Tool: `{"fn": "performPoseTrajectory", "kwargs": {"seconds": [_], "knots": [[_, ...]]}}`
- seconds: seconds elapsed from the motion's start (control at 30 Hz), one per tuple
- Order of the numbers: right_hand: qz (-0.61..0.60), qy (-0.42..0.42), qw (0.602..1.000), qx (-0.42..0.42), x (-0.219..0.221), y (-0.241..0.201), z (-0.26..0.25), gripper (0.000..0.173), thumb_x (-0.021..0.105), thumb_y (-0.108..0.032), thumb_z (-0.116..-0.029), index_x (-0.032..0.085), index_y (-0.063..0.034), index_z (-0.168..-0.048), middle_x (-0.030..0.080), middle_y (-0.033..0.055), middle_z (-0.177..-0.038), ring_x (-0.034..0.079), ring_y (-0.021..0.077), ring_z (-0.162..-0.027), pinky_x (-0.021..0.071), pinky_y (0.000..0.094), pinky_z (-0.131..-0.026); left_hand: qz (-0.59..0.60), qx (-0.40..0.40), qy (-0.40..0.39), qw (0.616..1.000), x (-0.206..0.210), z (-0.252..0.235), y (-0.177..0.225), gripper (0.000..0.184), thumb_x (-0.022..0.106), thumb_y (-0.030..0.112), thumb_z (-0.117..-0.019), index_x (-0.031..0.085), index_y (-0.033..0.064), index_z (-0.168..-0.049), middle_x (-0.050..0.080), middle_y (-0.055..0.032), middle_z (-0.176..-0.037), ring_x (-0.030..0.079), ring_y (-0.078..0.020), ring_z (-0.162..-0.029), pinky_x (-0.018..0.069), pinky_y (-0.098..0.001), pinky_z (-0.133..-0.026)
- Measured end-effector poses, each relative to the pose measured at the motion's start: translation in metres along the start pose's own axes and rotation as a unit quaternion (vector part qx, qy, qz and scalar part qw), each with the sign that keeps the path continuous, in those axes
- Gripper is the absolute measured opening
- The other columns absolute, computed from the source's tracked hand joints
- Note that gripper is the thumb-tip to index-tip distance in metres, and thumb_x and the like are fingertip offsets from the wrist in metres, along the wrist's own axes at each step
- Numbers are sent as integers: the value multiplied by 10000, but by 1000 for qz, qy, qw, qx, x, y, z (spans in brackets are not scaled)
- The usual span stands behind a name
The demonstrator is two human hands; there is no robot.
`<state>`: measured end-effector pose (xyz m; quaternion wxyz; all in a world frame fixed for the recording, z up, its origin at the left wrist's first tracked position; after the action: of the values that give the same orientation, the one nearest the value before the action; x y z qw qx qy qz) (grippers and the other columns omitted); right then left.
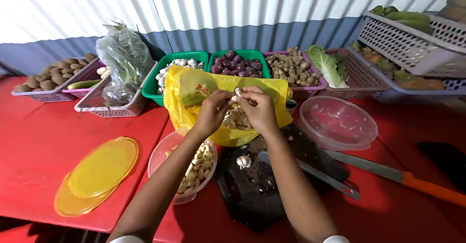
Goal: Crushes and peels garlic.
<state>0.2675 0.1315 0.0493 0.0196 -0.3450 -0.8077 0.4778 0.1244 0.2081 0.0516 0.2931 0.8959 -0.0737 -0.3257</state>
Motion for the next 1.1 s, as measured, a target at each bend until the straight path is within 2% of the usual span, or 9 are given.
{"fn": "performPoseTrajectory", "kwargs": {"seconds": [0.13,0.27,0.33,0.43,0.63,0.77,0.9,1.0,1.1], "knots": [[-14,-3,1000,-3,0,-1,0,139,648,-67,-956,737,19,-894,654,141,-1278,613,234,-1147,515,407,-950,5,1,-18,1000,-3,0,2,180,581,23,-1008,677,-45,-1144,664,-146,-1131,662,-144,-970,566,-289,-863],[-39,4,999,-2,-1,-1,0,144,633,-62,-935,710,7,-835,640,125,-1240,603,199,-1126,534,361,-911,129,-87,-37,987,-3,4,4,216,536,47,-1042,653,-22,-1209,682,-86,-1105,667,-86,-891,574,-266,-823],[-70,2,998,3,-1,2,0,143,629,-67,-927,702,-9,-819,636,109,-1224,601,164,-1106,536,322,-868,250,-161,-26,954,1,6,1,231,485,50,-1060,629,-3,-1232,684,-54,-1060,667,-88,-890,572,-281,-854],[-92,4,996,8,-2,6,0,131,644,-73,-918,705,-10,-821,628,103,-1215,601,146,-1084,539,299,-841,361,-248,-10,899,6,6,3,270,407,72,-1083,566,82,-1301,661,-12,-982,634,-66,-799,552,-245,-780],[-47,5,999,-21,0,2,0,126,650,-51,-907,695,-1,-800,609,125,-1256,575,201,-1135,518,355,-904,347,-243,38,905,2,-1,0,162,557,62,-1032,616,38,-1180,686,-20,-1006,683,-107,-888,588,-310,-859],[17,7,1000,17,-5,10,-2,127,665,-90,-925,716,5,-859,605,145,-1287,569,269,-1167,501,460,-936,378,-286,84,877,-11,-1,-6,201,509,56,-1055,632,35,-1212,686,-29,-972,678,-101,-814,590,-267,-779],[111,2,993,49,-1,14,-3,154,684,-128,-943,731,16,-915,621,172,-1287,575,355,-1187,476,564,-964,395,-305,69,864,-13,2,-7,270,486,-8,-1040,628,18,-1267,684,-35,-1075,670,-89,-864,574,-254,-822],[146,5,988,59,2,15,-4,141,693,-123,-930,729,14,-920,629,182,-1269,571,372,-1196,465,574,-979,422,-327,62,843,-12,3,-7,253,483,14,-1045,626,29,-1253,685,-30,-1026,673,-86,-851,574,-253,-821],[169,27,984,54,0,13,-2,157,710,-133,-919,723,23,-916,640,191,-1245,589,388,-1165,474,596,-950,327,-306,34,893,-14,5,-12,233,568,16,-1014,623,-1,-1240,684,-46,-1044,668,-90,-870,570,-273,-840]]}}
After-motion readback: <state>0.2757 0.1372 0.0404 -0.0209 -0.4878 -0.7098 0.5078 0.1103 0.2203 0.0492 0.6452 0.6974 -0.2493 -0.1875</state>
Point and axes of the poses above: each hand's wrist, its own z-axis away from the middle knuckle, its own x-axis out of the palm, y = z × x, the point moved 3 cm from there along -z, towards the middle knuckle
